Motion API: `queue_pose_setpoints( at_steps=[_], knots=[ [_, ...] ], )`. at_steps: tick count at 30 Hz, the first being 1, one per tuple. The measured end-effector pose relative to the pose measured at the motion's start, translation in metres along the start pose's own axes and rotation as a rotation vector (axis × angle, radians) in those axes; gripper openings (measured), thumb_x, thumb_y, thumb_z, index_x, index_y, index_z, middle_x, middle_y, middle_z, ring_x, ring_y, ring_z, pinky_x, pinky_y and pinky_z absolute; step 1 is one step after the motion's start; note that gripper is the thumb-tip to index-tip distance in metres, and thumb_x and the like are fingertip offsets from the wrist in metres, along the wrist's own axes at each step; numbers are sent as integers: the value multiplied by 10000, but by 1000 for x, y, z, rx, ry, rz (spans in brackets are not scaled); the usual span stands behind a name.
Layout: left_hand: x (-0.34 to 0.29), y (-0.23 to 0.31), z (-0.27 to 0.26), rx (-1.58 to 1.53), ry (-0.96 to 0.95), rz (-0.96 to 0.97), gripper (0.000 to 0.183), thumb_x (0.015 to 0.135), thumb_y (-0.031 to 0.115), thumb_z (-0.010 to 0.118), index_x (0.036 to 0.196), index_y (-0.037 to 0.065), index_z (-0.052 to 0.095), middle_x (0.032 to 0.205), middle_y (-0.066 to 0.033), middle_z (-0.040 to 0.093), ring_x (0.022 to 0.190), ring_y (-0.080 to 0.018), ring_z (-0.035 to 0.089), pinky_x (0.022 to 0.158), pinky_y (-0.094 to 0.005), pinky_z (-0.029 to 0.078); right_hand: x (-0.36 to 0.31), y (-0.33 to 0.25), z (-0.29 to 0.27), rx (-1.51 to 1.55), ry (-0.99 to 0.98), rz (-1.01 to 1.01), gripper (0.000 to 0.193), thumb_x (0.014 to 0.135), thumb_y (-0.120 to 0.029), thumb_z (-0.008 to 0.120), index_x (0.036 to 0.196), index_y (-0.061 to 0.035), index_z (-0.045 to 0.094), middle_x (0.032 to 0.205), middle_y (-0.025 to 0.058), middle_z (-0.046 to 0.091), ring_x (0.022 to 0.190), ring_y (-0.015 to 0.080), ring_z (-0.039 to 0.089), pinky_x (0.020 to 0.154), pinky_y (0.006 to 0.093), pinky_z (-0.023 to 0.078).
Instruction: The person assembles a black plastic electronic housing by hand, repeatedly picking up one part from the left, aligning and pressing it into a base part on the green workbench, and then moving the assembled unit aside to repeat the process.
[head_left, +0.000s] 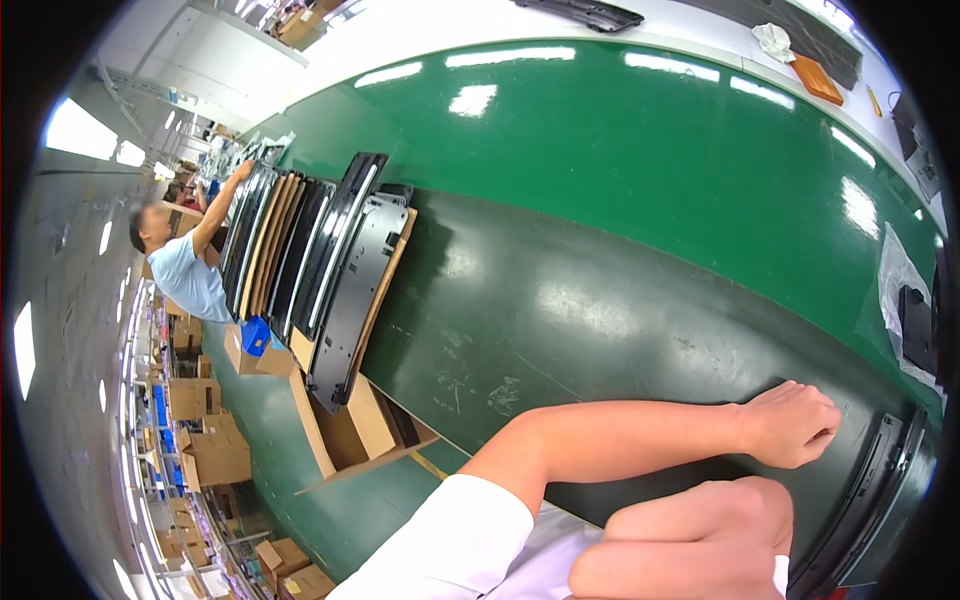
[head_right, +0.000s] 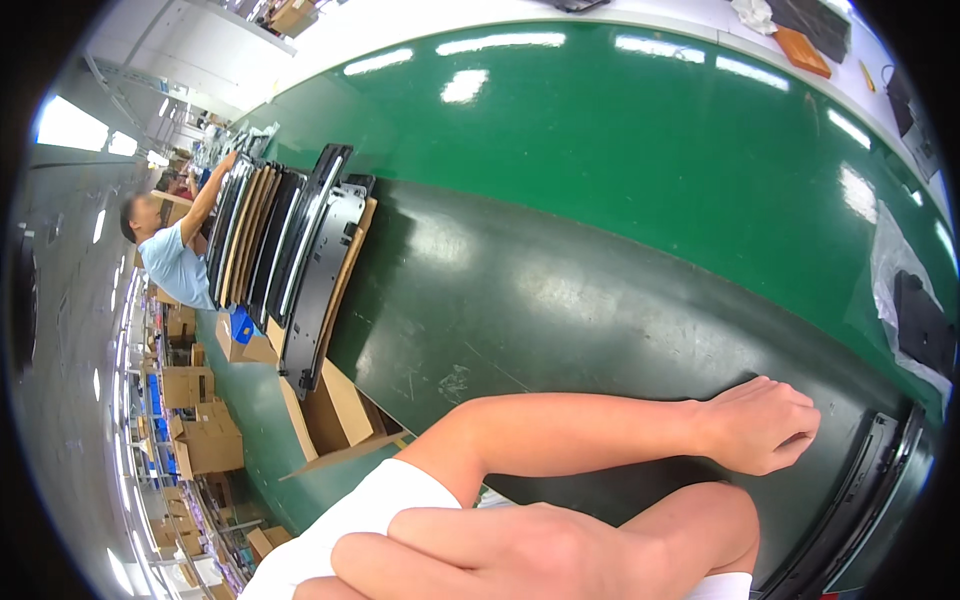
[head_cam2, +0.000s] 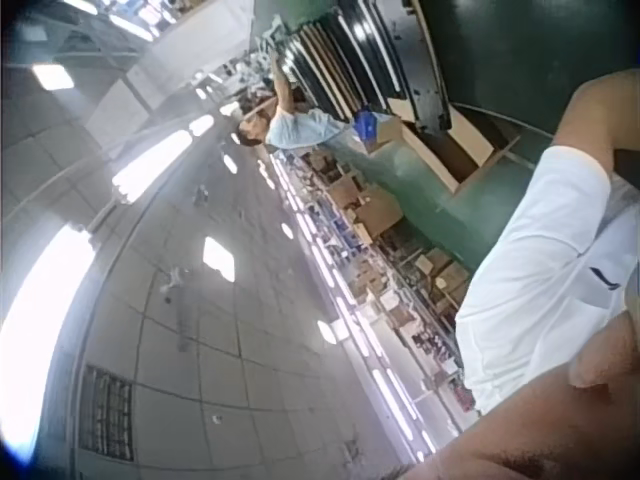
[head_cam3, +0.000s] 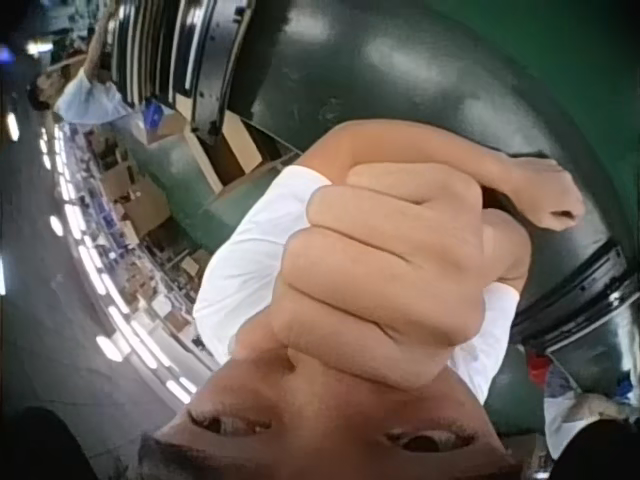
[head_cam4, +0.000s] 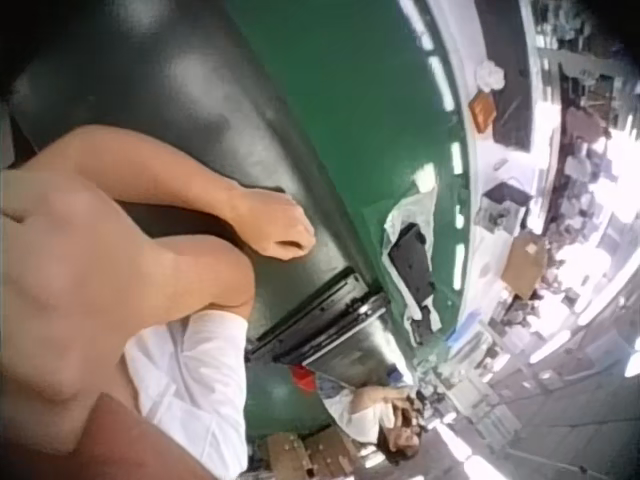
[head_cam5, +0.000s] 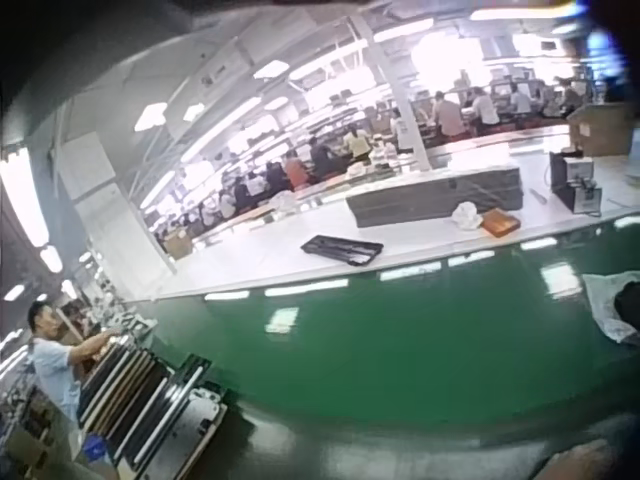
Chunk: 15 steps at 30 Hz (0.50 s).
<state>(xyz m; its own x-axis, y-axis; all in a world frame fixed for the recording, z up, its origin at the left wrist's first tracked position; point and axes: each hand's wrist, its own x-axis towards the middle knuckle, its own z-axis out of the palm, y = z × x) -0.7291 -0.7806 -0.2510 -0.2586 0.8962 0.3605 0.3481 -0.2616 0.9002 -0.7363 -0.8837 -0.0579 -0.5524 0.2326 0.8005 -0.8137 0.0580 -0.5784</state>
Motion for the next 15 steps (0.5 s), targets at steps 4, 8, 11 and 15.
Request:
queue_pose_setpoints(
  at_steps=[4, 8, 11, 15],
  knots=[
    [-2, -1, -2, 6, -11, 9, 100, 845, 54, 651, 766, 18, 602, 762, -128, 655, 673, -368, 631, 599, -465, 494, -14, 6, 0, 29, 21, -151, 363, 582, -329, 717, 576, -21, 525, 542, 12, 367, 433, 124, 352, 407, 265, 201],
    [-1, 2, 0, -5, -22, -5, 90, 844, 49, 655, 775, 18, 605, 769, -132, 655, 677, -370, 630, 608, -464, 499, 0, 1, -3, -22, 43, -172, 385, 666, -352, 735, 604, -24, 543, 538, 5, 371, 436, 118, 362, 405, 264, 212],
    [-1, 2, -3, -1, -23, 1, 86, 843, 47, 656, 778, 18, 606, 770, -132, 655, 680, -370, 630, 609, -463, 499, -4, 6, -1, -32, 52, -194, 373, 667, -349, 730, 607, -29, 548, 533, 1, 367, 433, 119, 359, 410, 260, 209],
    [0, 1, -4, 8, -43, -7, 82, 843, 50, 658, 785, 19, 609, 778, -134, 657, 682, -374, 630, 609, -468, 499, 4, -13, -11, -14, 6, 115, 377, 653, -353, 730, 586, -41, 529, 529, 1, 376, 430, 118, 359, 413, 253, 213]
  ],
)
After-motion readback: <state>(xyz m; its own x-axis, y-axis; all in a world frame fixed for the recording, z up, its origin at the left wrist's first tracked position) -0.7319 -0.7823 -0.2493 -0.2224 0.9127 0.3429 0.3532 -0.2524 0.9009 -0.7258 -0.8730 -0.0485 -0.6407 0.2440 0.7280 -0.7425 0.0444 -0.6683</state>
